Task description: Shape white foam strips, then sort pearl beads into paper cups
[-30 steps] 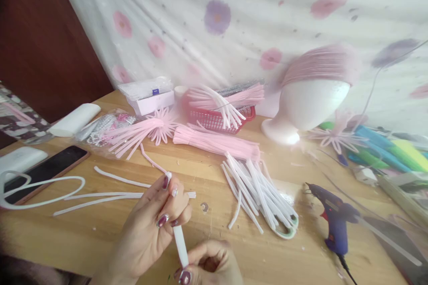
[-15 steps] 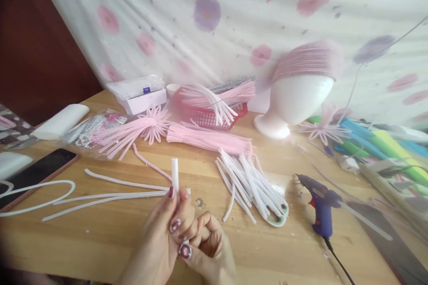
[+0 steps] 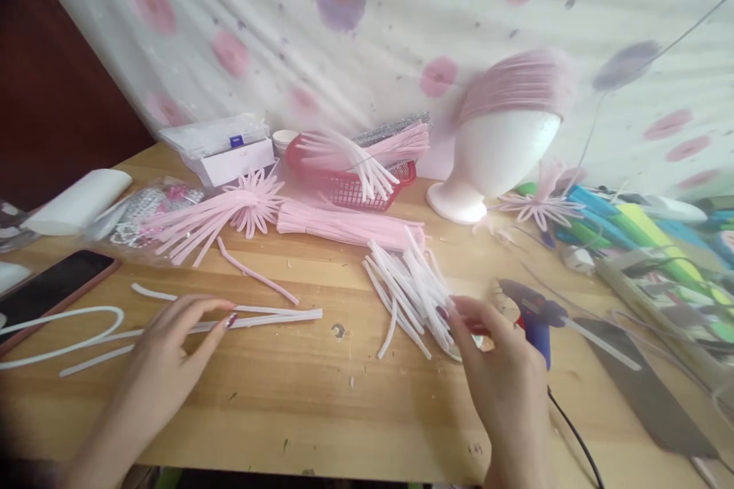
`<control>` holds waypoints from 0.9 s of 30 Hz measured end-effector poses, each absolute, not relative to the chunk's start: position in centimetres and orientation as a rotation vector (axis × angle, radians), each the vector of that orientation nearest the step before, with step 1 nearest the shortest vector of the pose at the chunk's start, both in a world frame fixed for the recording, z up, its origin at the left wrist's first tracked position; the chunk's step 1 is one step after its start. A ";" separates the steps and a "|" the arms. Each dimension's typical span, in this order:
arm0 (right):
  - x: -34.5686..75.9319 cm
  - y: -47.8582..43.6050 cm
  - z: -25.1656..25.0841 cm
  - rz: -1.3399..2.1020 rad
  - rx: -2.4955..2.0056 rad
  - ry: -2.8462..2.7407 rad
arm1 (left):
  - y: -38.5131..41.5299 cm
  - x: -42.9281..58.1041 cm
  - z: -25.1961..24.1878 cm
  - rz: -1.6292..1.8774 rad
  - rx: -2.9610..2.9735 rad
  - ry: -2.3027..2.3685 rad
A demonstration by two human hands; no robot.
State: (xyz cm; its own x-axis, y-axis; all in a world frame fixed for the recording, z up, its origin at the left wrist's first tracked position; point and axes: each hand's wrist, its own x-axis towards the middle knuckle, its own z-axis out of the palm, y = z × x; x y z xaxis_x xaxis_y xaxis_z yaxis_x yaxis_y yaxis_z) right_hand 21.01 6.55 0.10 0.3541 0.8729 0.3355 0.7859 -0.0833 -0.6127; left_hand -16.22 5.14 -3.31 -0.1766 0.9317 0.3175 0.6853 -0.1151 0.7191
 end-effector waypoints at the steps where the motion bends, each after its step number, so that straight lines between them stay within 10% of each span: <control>1: 20.8 7.0 0.3 0.105 -1.898 -1.433 | 4.9 -16.6 -3.9 1.093 1.923 1.894; 27: 6.0 1.9 -1.2 1.283 -1.399 -1.202 | 4.0 -11.6 -2.0 1.159 2.348 1.278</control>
State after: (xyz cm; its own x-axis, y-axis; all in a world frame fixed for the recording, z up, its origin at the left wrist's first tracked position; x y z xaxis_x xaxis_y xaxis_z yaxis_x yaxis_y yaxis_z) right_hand 6.03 1.93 -1.20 0.0044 0.9870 -0.1609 0.0958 -0.1606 -0.9824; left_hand -11.59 3.98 -1.98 0.3079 0.7878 0.5335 0.6077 -0.5943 0.5268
